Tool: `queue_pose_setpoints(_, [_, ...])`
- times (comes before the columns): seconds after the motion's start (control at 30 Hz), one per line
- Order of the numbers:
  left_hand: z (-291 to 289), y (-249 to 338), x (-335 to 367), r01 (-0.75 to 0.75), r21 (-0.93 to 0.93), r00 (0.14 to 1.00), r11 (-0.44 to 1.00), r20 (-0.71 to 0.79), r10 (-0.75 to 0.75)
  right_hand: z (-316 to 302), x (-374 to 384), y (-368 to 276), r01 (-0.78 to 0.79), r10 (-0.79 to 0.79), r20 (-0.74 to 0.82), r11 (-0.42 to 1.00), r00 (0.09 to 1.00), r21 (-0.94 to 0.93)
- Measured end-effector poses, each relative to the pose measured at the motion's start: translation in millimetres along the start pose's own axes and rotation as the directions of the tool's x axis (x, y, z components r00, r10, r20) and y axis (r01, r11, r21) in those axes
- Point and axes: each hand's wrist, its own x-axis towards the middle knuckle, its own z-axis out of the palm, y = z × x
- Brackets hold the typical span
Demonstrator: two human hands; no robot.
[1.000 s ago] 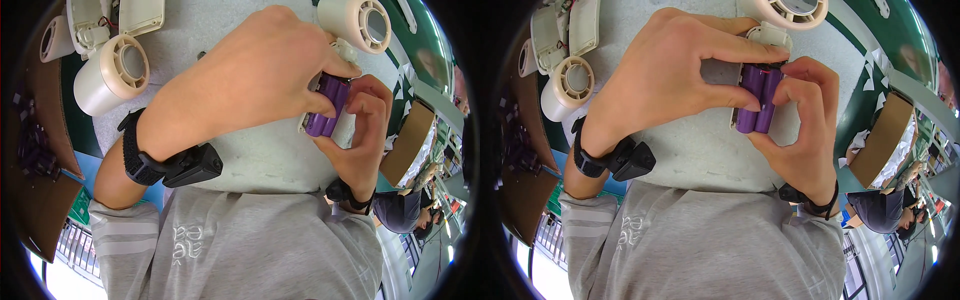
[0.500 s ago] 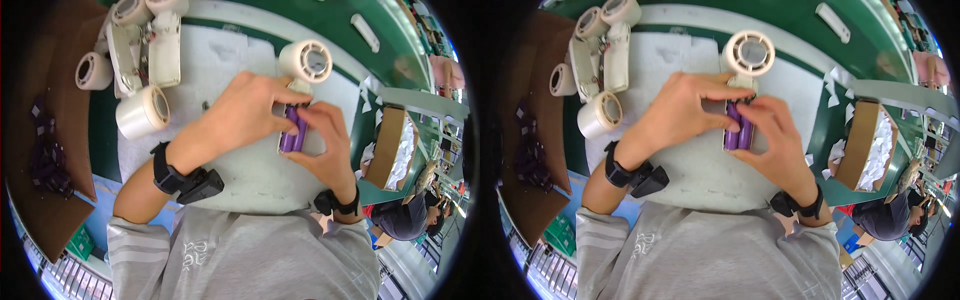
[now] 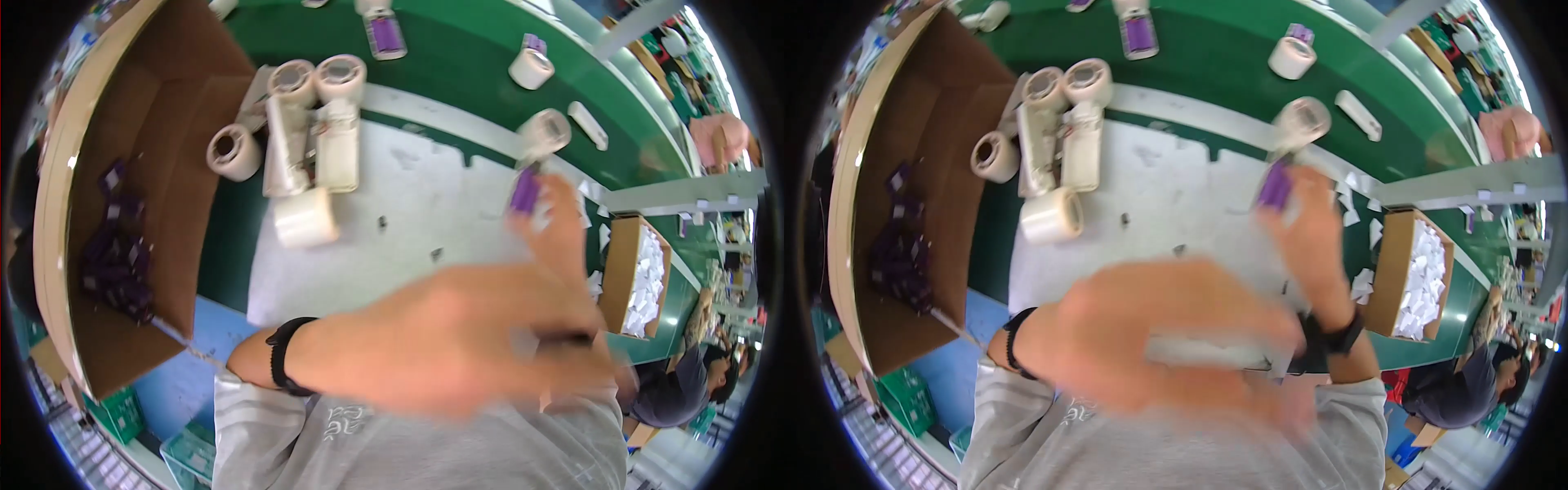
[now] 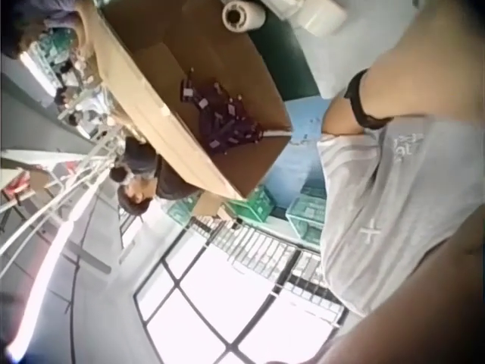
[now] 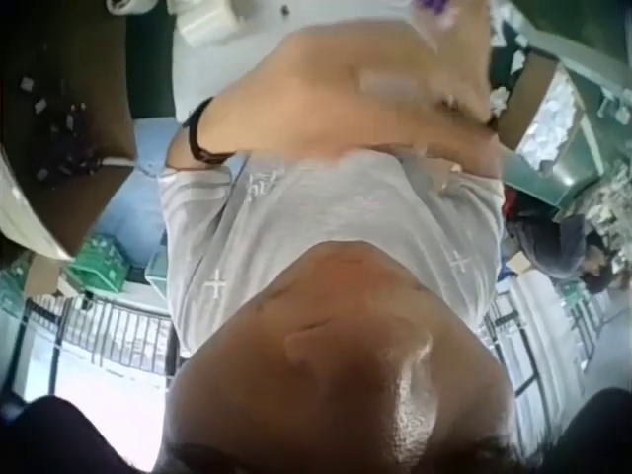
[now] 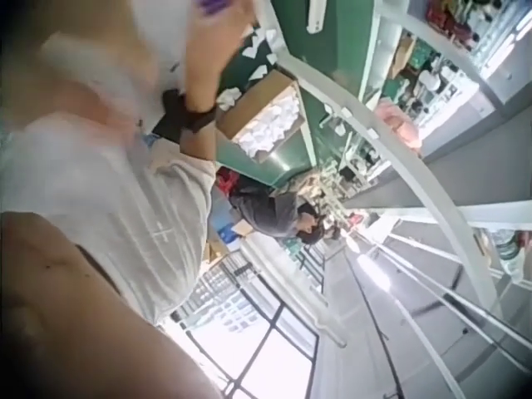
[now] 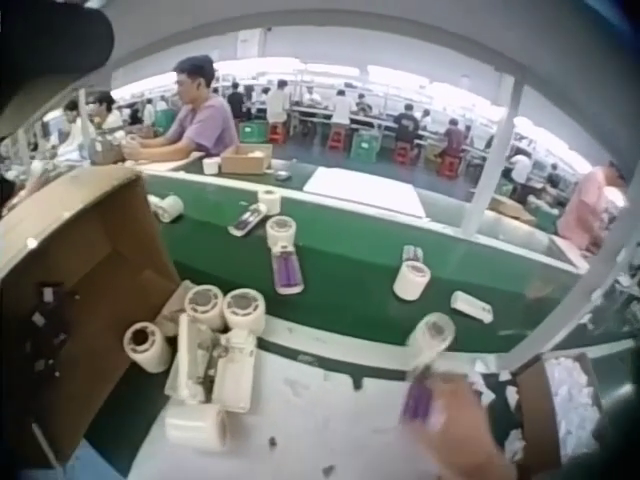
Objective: The person assembles a handheld fan by connecting a battery pack to a circuit board, testing the light, and fitting the batteries into the handle. They repeat this process by picking up another battery pack and connecting it to a second fan housing.
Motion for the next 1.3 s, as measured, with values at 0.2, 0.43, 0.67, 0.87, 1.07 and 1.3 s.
queue_pose_setpoints(0.2, [-16.9, 57.7, -0.1, -0.079, -0.005, 0.997, 0.997, 0.011, 0.079, -9.5, 42.4, -7.0, 0.063, -0.08, -0.125, 0.989, 0.989, -0.132])
queue_pose_setpoints(0.43, [-20.5, 106.1, -48.1, -0.137, -0.039, 0.988, 0.99, -0.077, 0.134, 6.1, -3.9, -36.5, 0.038, -0.07, 0.169, 0.982, 0.983, 0.187])
queue_pose_setpoints(0.67, [-22.8, 92.3, -53.6, -0.121, -0.033, 0.983, 0.992, -0.143, 0.115, 20.3, -18.8, -18.5, -0.059, 0.002, 0.158, 0.931, 0.987, 0.361])
queue_pose_setpoints(0.87, [-16.6, 67.7, -21.1, -0.004, 0.137, 0.965, 0.991, -0.258, 0.039, 9.9, -25.1, -5.0, -0.077, 0.006, 0.143, 0.866, 0.99, 0.494])
queue_pose_setpoints(1.07, [-72.6, 65.7, -51.4, 0.135, 0.602, 0.948, 0.787, -0.31, 0.074, 14.5, -32.5, -1.7, -0.107, 0.033, 0.149, 0.848, 0.988, 0.518])
queue_pose_setpoints(1.3, [-254.2, 28.6, -164.6, 0.867, 0.3, 0.306, -0.398, -0.951, -0.05, 10.9, -29.9, -12.6, -0.133, 0.072, 0.138, 0.848, 0.988, 0.513])
